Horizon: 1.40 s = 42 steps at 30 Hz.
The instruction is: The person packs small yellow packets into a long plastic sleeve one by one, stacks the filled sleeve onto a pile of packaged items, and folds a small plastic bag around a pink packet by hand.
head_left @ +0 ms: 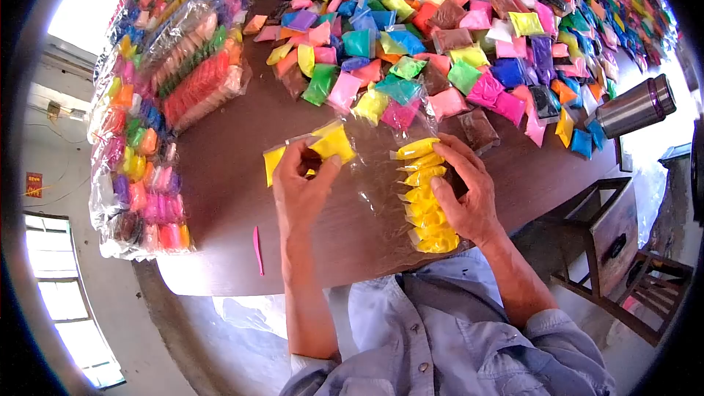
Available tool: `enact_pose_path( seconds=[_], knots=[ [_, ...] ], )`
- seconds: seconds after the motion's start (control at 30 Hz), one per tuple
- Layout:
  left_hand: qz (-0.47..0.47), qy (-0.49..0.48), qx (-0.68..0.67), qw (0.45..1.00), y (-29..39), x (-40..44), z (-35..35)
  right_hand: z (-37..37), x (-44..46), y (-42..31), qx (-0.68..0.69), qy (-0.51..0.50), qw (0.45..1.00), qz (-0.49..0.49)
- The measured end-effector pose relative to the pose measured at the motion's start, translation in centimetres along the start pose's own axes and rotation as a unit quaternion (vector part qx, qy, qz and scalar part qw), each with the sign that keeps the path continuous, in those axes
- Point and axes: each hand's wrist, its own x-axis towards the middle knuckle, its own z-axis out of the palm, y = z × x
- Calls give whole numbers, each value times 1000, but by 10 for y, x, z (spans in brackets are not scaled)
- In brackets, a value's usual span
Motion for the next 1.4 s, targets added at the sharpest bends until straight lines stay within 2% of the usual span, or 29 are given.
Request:
enact_pose_path(
  seconds=[0.3,0.37,0.43,0.5,0.63,0.7,0.83,0.9,0.93,1.0,1.13,1.2,1.23,1.3,1.4],
  knots=[
    [3,-68,-74,995,-17,6,58,-1,1,1,5,-1,1000,-1],
    [-22,-131,-78,988,-20,6,62,-1,2,1,7,1,1000,-5],
    [-33,-135,-98,985,-18,3,63,-1,2,1,-4,8,1000,-5],
    [29,-114,3,993,-16,2,59,-2,2,1,-5,7,1000,-4],
    [10,-106,7,994,-16,2,58,-1,1,1,-8,7,1000,3],
    [-3,-117,-94,989,-16,3,63,-1,2,1,-7,5,1000,3],
    [-19,-145,-87,985,-22,7,69,-2,2,0,-11,2,1000,6],
    [42,-129,20,991,-21,7,68,-2,1,1,-14,2,1000,5],
    [42,-128,20,991,-21,7,66,-2,1,1,-16,0,1000,2],
    [172,-103,100,975,-21,9,64,-2,2,0,-17,-3,1000,5],
    [166,-109,70,978,-16,8,68,-2,2,0,-16,-3,1000,12],
    [88,-116,48,988,-21,8,74,-3,2,-1,-20,-2,1000,8],
    [88,-116,47,988,-22,8,76,-3,2,-1,-21,0,1000,3],
    [160,-106,82,978,-23,11,78,-2,3,-1,-17,0,1000,3],
    [211,-82,124,966,-19,11,79,-2,2,0,-11,-1,1000,4]
  ],
)
